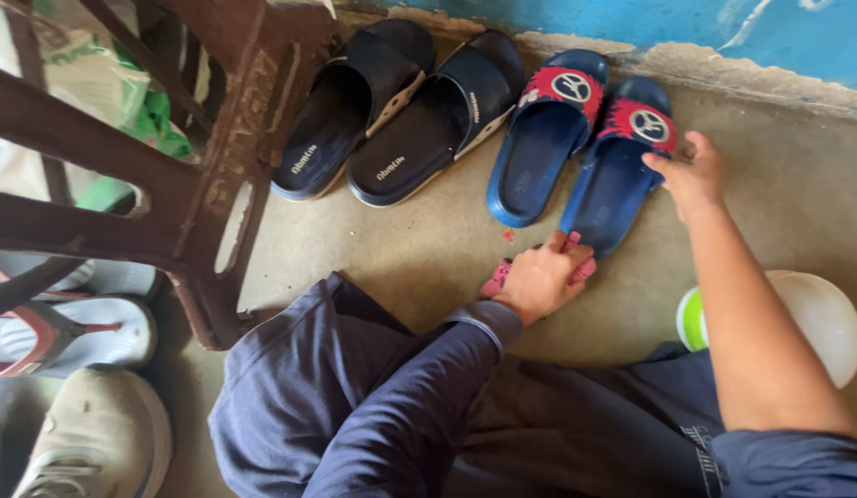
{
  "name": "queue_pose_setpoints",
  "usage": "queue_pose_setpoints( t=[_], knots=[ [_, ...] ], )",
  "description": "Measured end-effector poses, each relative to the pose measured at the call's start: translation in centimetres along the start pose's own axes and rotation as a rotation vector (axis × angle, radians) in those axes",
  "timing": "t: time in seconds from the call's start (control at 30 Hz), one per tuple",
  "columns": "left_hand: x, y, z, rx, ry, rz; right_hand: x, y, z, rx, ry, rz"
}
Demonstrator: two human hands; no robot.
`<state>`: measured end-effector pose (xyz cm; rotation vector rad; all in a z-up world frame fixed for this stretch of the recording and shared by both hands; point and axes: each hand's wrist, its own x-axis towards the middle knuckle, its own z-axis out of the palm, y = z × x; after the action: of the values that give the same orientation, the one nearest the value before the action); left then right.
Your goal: The person sits on the floor and wipes several pairs of slippers with a pink cloth, dipping the cloth into a bucket of water between items. The person cleans the top and bottom surfaces of each slipper and places them back on the floor.
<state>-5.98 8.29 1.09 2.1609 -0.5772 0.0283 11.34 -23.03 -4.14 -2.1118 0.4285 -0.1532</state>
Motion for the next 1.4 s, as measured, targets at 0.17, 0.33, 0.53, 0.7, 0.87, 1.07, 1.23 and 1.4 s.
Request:
queue_pose_setpoints(
  t=[0.17, 0.33, 0.53, 0.7, 0.87, 1.07, 1.23, 1.4],
  knots=[
    [0.1, -0.2, 0.3, 0.0, -0.002, -0.005, -5.6, -2.0, 1.9, -0.203, 0.359, -0.455],
    [-0.1, 0.1, 0.3, -0.015, 0.02, -0.002, -10.5, -6.5, 6.7, -0.3, 0.155, -0.452],
    [0.2, 0.1, 0.0, 0.019, -0.005, -0.016, -7.3, -10.4, 11.0, -0.37, 0.242, -0.204],
    [0.2, -0.1, 0.0, 0.074, -0.021, -0.019, -6.0, -11.2, 12.0, -0.229, 0.348, -0.123],
    [-0.5, 0.7, 1.0, 0.066, 0.084, 0.205, -7.0, -12.3, 12.2, 0.061, 0.282, 0.023],
    [-0.8, 1.2, 0.8, 0.048, 0.071, 0.245, -8.8, -12.1, 12.2, -0.044, 0.221, 0.031],
    [-1.1, 1.7, -1.3, 0.053, -0.091, 0.182, -9.4, -10.8, 11.6, -0.082, 0.176, -0.115],
    [1.4, 0.2, -6.0, 0.061, -0.281, -0.069, -9.1, -11.0, 11.1, -0.035, 0.161, -0.146]
  ],
)
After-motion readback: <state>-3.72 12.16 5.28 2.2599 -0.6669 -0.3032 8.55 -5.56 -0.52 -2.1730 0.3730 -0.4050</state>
